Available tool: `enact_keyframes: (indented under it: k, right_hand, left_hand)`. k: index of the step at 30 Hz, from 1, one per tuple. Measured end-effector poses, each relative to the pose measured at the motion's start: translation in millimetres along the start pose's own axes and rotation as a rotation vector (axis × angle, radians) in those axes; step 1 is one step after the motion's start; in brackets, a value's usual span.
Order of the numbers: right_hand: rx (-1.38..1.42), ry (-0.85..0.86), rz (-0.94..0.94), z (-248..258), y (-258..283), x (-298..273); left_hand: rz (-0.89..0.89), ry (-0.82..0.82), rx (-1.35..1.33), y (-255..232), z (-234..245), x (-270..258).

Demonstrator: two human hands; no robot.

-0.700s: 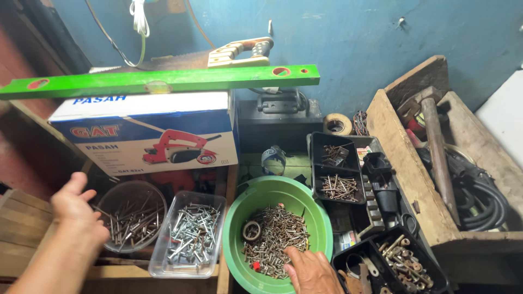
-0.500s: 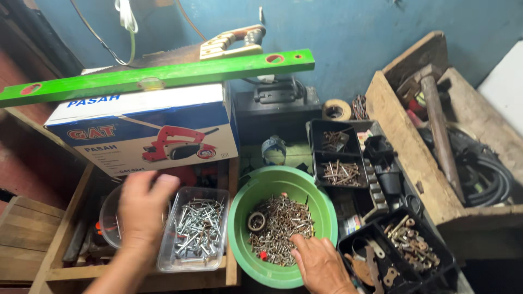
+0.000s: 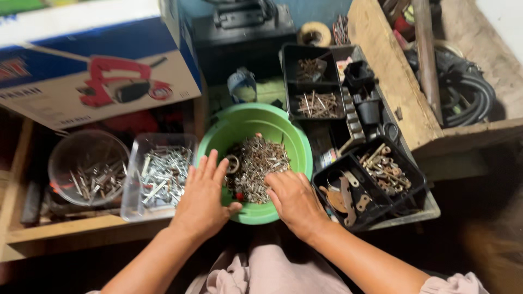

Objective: The person sorts fasteners and loose hardware items by hand, picking small items out of a green bowl and placing them into sorting containers, clear plastic boxes, and sorting trays.

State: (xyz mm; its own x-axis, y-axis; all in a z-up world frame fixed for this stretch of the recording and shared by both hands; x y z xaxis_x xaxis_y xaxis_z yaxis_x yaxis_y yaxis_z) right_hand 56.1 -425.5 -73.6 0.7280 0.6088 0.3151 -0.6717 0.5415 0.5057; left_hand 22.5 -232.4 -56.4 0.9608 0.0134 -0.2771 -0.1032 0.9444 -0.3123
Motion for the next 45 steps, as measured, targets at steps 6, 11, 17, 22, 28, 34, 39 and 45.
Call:
enact_keyframes:
  k: [6,11,17,22,28,34,39,45]
  right_hand:
    - [0.008,0.107,-0.172,-5.2,-13.9,8.4]
    - [-0.044,0.240,-0.336,-17.8,-40.9,38.6]
    - [0.081,0.256,-0.206,-34.4,-47.7,83.2]
    - [0.101,0.342,0.212,-69.1,-17.7,93.8]
    - [-0.119,0.347,0.225,-73.6,-18.9,79.4]
    - [-0.132,0.575,0.213,-35.5,-28.1,69.1]
    - [-0.077,0.633,0.284,-8.8,-32.3,68.6]
    - [-0.148,0.920,0.054,9.8,-39.9,70.0]
  left_hand:
    - [-0.039,-0.105,-0.123,9.2,-3.1,2.9]
    - [-0.036,-0.114,-0.168,14.7,3.9,1.0]
    - [-0.100,-0.234,-0.188,21.8,-0.8,-12.8]
    - [0.112,-0.248,-0.053,22.1,-7.1,-18.4]
    - [0.132,-0.253,-0.095,22.6,-7.6,-18.6]
    - [0.170,-0.226,-0.089,20.4,-4.0,-17.6]
    - [0.172,-0.232,-0.119,19.6,-2.7,-18.6]
    - [0.167,-0.250,-0.146,20.4,-1.9,-18.5]
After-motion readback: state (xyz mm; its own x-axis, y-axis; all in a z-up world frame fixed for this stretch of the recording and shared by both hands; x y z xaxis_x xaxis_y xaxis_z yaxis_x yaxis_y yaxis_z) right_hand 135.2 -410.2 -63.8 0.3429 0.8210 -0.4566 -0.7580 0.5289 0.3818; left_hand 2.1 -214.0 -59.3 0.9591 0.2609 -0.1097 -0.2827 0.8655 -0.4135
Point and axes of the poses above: each hand's wrist, its own x-axis towards the middle knuckle, its own z-axis out of the back of the hand, y = z × x, the point moved 3 cm from there along x, towards the middle knuckle, and after that the axes turned 1 degree about -x, right-handed, at the moved point
